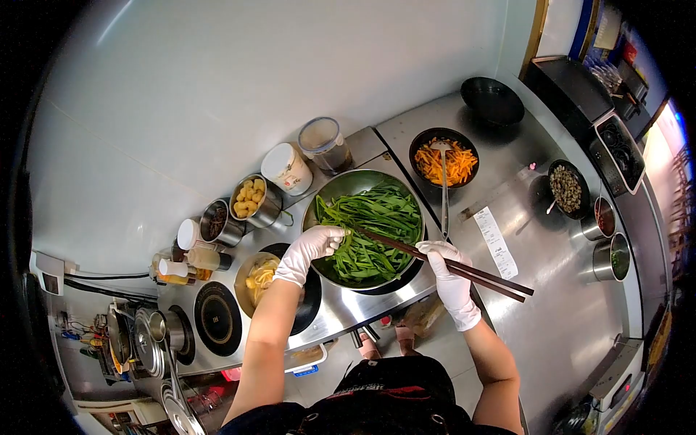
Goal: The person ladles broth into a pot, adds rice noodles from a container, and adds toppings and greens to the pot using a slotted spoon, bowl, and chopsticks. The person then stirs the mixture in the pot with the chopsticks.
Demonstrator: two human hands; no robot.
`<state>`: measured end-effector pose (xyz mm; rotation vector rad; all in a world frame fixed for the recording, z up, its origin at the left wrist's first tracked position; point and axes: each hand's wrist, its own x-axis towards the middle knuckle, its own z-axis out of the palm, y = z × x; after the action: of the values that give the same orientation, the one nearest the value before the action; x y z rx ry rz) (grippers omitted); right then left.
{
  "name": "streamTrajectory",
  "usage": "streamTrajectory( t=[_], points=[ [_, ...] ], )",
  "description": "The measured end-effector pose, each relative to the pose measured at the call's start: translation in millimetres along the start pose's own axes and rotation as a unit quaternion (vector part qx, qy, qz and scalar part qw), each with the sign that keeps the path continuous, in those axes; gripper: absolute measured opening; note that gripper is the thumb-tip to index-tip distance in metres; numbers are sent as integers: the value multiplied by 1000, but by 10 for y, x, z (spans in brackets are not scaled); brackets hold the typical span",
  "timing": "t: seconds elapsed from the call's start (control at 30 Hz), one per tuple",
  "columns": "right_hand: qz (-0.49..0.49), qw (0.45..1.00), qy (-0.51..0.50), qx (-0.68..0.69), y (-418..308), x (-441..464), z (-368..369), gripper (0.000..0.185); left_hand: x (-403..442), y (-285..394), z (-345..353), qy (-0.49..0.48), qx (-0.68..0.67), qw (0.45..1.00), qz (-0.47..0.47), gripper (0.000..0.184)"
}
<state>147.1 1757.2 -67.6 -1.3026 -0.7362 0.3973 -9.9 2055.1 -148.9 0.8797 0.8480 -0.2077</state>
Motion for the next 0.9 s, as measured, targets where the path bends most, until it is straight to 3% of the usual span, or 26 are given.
streamTrajectory(
  t=[0.07, 0.13, 0.27, 0.3, 0.4, 0.6, 0.67, 0.9],
  points=[
    [0, 1000, 3, 2, 25, -6, -10, 10, 11, -4, 23, 22, -5, 1000, 1, 11],
    [0, 1000, 8, 6, 29, -5, -8, 10, 45, -8, 32, 107, 153, 981, 47, 15],
    [29, 999, -3, 34, 67, 5, 17, 10, 7, -9, 143, 169, 432, 869, 174, 20],
    [24, 999, -11, 20, 69, 17, 33, 10, -35, 60, 220, 196, 488, 841, 128, 20],
    [11, 1000, -13, -20, 48, 14, 76, 9, -30, 85, 284, 283, 537, 782, 142, 20],
    [-18, 999, -8, -46, 88, -28, 30, 8, -253, 122, 90, 303, 276, 865, 288, 19],
    [-15, 999, -4, -48, 74, -28, -19, 8, -654, 356, 295, 328, 176, 892, 256, 17],
    [-26, 998, 0, -52, 93, -29, -150, 7, -1440, 792, -8, 379, 58, 826, 414, 12]
  ],
)
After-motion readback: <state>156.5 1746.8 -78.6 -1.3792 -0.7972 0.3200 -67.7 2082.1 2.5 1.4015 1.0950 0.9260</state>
